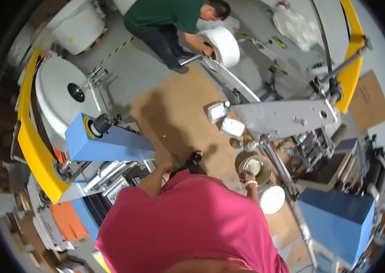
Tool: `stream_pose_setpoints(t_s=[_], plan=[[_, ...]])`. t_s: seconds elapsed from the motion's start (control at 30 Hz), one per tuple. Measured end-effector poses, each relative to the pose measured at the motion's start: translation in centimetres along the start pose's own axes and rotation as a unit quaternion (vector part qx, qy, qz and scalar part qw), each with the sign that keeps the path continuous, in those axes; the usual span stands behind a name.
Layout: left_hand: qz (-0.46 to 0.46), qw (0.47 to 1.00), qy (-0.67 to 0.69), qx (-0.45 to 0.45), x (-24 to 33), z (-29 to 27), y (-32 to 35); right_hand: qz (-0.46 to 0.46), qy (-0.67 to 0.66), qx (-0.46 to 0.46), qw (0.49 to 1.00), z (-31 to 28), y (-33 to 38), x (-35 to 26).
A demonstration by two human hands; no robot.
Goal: Mounting a large roll of white paper onto an industrial processing machine and preparing the feed.
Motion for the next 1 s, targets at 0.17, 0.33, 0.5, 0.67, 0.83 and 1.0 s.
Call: stream_pose_setpoints(t_s=[0.17,0.33,0.5,0.67,0.83,1.0], plan=[[0.153,0.965,-0.212,-0.033,-0.4,-0.5,-2.1,0.016,0.042,-0.013,0.999,2.4,3.8,1.1],[0.111,0.985,-0.126,-0.031,4.9,2.2,-4.4,0.11,0.113,-0.041,0.987,-0.8,6.3,8.7],[0.318,0.837,-0.262,-0.361,5.6,6.3,-12.7,0.17,-0.06,0.064,0.982,-1.7,8.8,21.2],[0.146,0.703,-0.146,-0.68,11.5,6.0,-23.3,0.167,0.026,0.196,0.966,4.3,11.8,15.8],[0.037,0.745,-0.373,-0.552,15.4,17.8,-21.3,0.191,-0.163,0.292,0.923,9.5,13.9,22.6],[0.004,0.798,-0.488,-0.353,16.8,24.5,-1.6,0.244,-0.125,0.286,0.918,11.5,14.6,26.3]])
Point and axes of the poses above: each hand's wrist, its own y-axis away from the middle knuckle, its own z-axis out of the palm, x = y × z, the point moved 1 cm from there along -y, towards the middle knuckle, and after that the axes turned 10 degrees about y, right-handed, at the moved point
